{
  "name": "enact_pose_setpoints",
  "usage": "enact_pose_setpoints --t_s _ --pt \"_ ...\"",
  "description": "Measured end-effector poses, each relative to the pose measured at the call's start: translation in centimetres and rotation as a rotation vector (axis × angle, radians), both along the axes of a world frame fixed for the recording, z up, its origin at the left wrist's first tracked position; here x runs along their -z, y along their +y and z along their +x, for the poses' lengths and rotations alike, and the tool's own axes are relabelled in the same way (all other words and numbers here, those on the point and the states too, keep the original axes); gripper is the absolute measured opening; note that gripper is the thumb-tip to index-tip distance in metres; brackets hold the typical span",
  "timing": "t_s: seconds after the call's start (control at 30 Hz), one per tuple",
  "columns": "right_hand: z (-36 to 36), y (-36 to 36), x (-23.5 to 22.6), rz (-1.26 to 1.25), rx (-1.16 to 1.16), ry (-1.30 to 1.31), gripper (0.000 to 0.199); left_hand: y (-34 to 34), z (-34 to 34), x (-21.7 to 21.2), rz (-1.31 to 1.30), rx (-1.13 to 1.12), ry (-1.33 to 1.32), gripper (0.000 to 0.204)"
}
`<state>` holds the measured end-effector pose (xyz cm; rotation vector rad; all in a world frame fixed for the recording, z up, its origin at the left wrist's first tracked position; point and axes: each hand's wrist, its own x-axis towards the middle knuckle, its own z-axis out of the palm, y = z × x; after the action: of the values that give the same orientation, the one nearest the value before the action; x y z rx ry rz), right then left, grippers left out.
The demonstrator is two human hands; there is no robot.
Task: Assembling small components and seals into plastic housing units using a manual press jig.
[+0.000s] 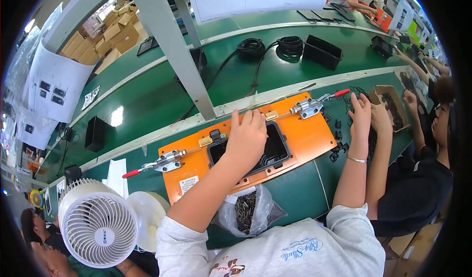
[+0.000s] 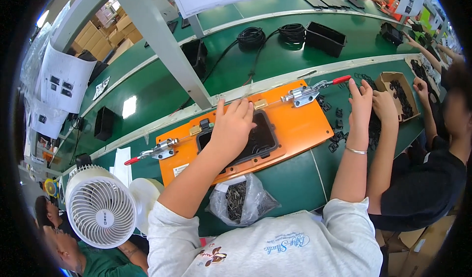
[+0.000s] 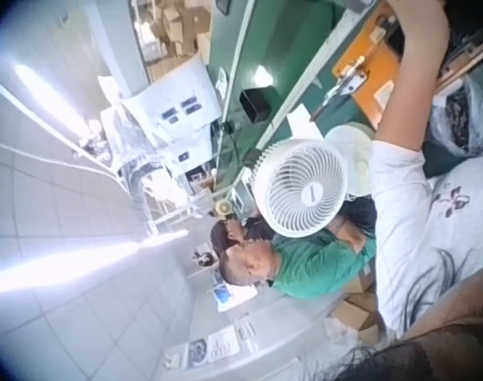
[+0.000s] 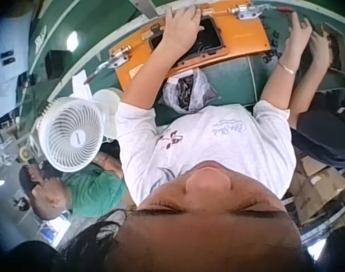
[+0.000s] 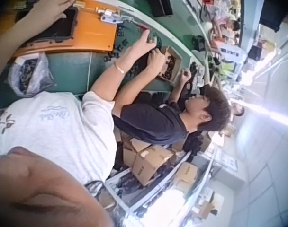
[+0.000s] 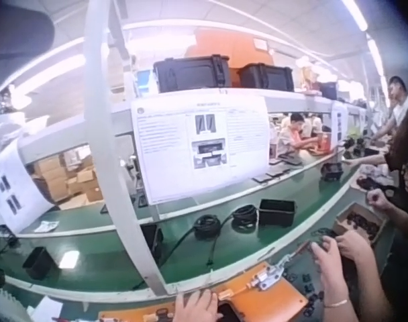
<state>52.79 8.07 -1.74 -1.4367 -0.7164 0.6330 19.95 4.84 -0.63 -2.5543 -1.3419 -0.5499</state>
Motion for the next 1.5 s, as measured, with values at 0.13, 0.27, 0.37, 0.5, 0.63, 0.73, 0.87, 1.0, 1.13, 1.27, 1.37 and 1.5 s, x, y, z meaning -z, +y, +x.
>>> enact_pose_setpoints --t_s 0.13,0.27,0.37,0.5,0.63,0.73,0.87,1.0,1.13,1.27,1.37,1.5 --pt "0.8 1.3 0.8 0.042 -0.055 0.214 0.072 0.0 0.4 0.0 0.147 0.054 0.161 0.039" --pt "3.2 3.8 1.8 0.092 -0.156 0.639 0.065 -0.1 0.2 -1.0 0.11 0.128 0.209 0.037" --pt "2.9 4.6 1.0 0.177 -0.141 0.803 0.056 0.4 0.0 -0.6 0.049 0.155 0.095 0.033" --pt "2.7 5.7 0.1 0.201 -0.049 0.85 0.046 1.0 -0.5 -1.3 -0.045 0.144 -0.041 0.025" --pt "3.0 6.4 0.2 0.175 -0.028 0.863 0.04 2.9 -1.8 -2.5 -0.235 0.105 -0.333 0.02" --pt "2.9 6.8 -0.1 0.21 -0.042 0.848 0.038 4.6 -2.4 -3.2 -0.615 -0.017 -0.496 0.019" --pt "3.3 7.5 -0.3 0.289 -0.087 0.826 0.029 5.9 -1.1 -5.2 -0.826 -0.093 -0.434 0.025" --pt "4.0 8.1 -0.4 0.292 -0.124 0.835 0.021 7.1 -0.3 -5.5 -0.898 -0.16 -0.314 0.026" --pt "3.5 8.1 -0.1 0.304 -0.159 0.815 0.02 8.2 -0.3 -5.3 -0.939 -0.169 -0.251 0.027" --pt "3.5 8.1 0.4 0.318 -0.145 0.76 0.024 8.0 0.6 -5.8 -0.889 -0.163 -0.212 0.027" --pt "3.3 8.2 0.9 0.317 -0.137 0.758 0.026 8.3 0.5 -5.3 -0.802 -0.104 -0.194 0.025" --pt "3.1 8.3 1.3 0.325 -0.149 0.748 0.026 8.7 0.4 -5.5 -0.944 -0.162 -0.215 0.025"
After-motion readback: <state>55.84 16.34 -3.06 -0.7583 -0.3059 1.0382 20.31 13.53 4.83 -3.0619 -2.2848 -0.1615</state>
